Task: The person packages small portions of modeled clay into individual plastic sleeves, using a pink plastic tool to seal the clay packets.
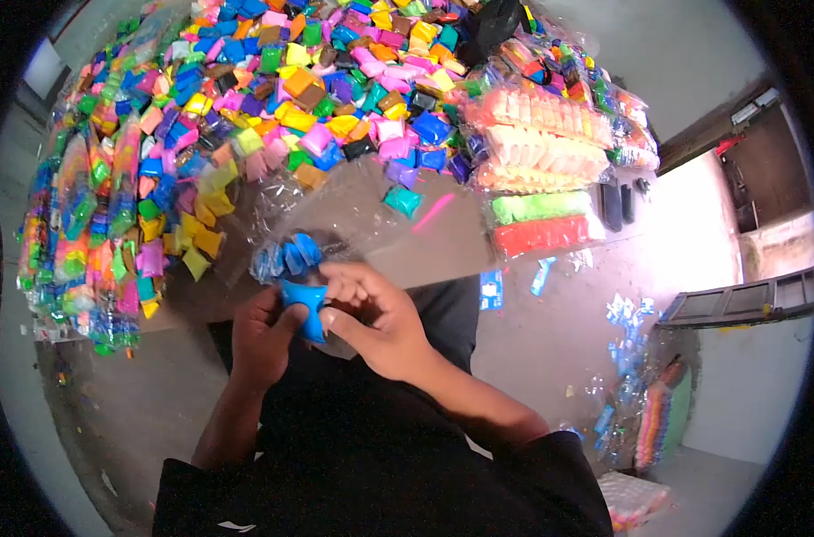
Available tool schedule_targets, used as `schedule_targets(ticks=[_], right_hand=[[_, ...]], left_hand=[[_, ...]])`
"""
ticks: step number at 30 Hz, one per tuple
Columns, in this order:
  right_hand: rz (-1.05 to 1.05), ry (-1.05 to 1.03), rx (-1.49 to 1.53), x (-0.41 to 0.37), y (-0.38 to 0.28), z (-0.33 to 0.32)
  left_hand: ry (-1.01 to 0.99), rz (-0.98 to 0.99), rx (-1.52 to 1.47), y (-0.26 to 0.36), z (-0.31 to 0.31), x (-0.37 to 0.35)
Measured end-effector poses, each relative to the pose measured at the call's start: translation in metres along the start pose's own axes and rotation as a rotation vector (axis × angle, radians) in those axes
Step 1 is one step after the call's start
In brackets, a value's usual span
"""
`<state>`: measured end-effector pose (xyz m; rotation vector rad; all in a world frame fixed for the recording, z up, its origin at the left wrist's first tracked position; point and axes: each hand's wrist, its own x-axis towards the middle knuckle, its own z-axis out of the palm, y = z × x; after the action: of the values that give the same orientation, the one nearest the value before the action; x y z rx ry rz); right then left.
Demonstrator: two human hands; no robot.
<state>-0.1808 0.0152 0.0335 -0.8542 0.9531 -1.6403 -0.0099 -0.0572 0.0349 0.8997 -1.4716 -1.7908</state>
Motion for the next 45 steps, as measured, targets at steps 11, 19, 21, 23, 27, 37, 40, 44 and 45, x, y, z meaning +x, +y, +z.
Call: schedule_targets(ticks=[11, 19, 21, 23, 27, 37, 40, 44, 45], right_hand=[[0.211, -0.022, -0.124, 0.001, 0.003, -0.027], [-0.017, -0.022, -0.105, -0.014, 0.008, -0.037], [-0.052, -0.033, -0.108, -0.014, 0.005, -0.036], [-0.087, -0.043, -0.109, -0.014, 0.0, -0.034], [-0.114, -0.135, -0.239, -0.013, -0.004, -0.04], [-0.152, -0.112, -0.509, -0.011, -0.015, -0.039], [-0.171, -0.097, -0.527, -0.011, -0.012, -0.036], [-0.099, -0.023, -0.246, -0.013, -0.006, -0.03], [-0.047, 0.078, 0.041, -0.011, -0.005, -0.032]], left_hand=[[-0.063, -0.051, 0.079, -0.004, 0.018, 0.004], [-0.08, 0.054, 0.141, -0.006, 0.024, -0.001], [-0.082, 0.127, 0.191, -0.01, 0.025, 0.001], [-0.084, 0.198, 0.243, -0.013, 0.024, 0.001], [-0.144, 0.04, -0.003, -0.016, 0.019, 0.001], [-0.149, 0.243, 0.265, -0.011, 0.034, -0.006], [-0.18, 0.168, 0.231, -0.022, 0.031, -0.01], [-0.193, 0.092, 0.045, -0.021, 0.034, -0.013], [-0.223, 0.046, -0.094, -0.021, 0.035, -0.013]])
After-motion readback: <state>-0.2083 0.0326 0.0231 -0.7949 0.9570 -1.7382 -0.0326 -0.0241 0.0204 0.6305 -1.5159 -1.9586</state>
